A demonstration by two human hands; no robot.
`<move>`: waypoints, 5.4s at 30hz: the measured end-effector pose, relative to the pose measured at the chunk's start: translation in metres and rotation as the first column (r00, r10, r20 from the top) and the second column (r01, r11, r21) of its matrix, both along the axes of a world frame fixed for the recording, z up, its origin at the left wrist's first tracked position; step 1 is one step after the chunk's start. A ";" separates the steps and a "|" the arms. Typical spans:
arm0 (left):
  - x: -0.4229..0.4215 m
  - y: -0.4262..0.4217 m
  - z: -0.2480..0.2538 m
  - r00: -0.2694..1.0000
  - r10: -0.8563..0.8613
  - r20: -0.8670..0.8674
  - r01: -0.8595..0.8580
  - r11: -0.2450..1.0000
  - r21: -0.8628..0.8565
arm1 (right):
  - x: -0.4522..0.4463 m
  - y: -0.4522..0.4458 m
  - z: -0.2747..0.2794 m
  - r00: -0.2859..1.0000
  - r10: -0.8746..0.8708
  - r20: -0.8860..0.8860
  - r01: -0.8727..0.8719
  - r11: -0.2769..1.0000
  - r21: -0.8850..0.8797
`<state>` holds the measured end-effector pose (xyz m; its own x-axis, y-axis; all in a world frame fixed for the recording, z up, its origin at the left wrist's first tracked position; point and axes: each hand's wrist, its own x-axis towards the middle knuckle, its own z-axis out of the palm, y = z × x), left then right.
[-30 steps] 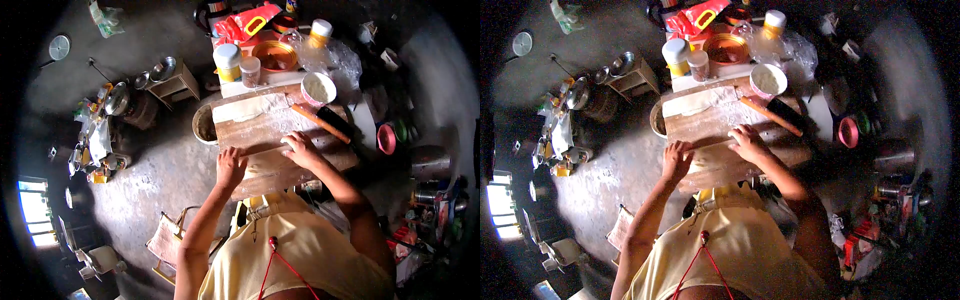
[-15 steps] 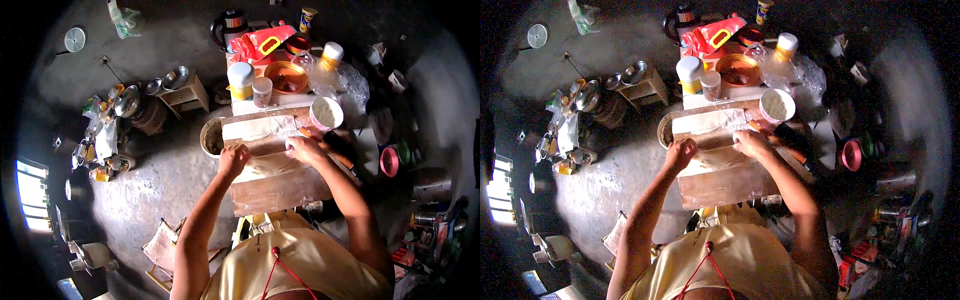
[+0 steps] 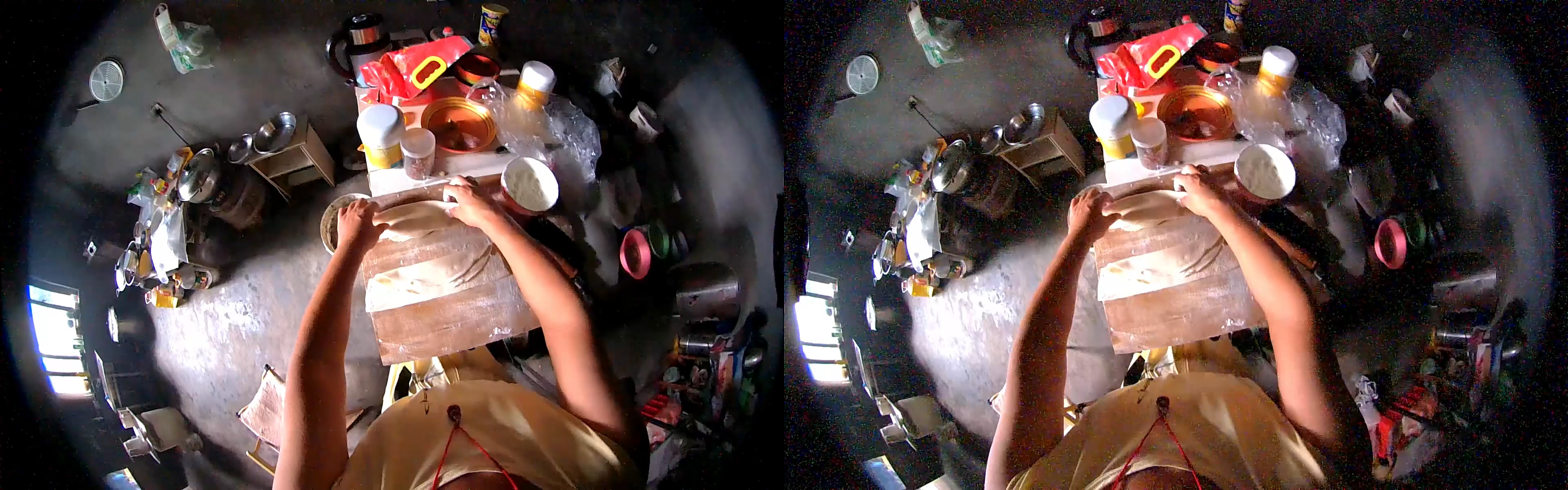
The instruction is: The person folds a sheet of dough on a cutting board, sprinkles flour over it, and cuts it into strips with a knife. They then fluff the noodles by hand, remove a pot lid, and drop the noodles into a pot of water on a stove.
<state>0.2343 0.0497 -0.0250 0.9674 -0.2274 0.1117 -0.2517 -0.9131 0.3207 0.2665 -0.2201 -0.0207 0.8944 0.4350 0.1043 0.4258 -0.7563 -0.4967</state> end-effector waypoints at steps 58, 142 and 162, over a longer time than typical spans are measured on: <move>-0.028 0.014 -0.028 0.984 0.181 0.007 -0.155 0.860 -0.487 | -0.074 -0.021 0.025 0.953 -0.241 0.183 0.210 0.962 0.172; -0.328 0.200 -0.070 0.533 0.313 -0.786 -0.801 -0.113 -0.588 | -0.189 -0.039 0.035 0.891 -0.444 0.090 0.406 0.871 0.277; -0.416 0.498 -0.087 0.375 0.542 -0.752 -0.523 -0.546 -0.654 | -0.059 0.541 -0.092 0.660 0.181 -0.729 0.057 0.956 0.289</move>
<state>-0.1821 0.5481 -0.1118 0.3964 0.7198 -0.5699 0.1378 0.5671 0.8121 0.2076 0.3211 -0.1123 0.6934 0.5534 -0.4615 -0.1337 -0.5305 -0.8371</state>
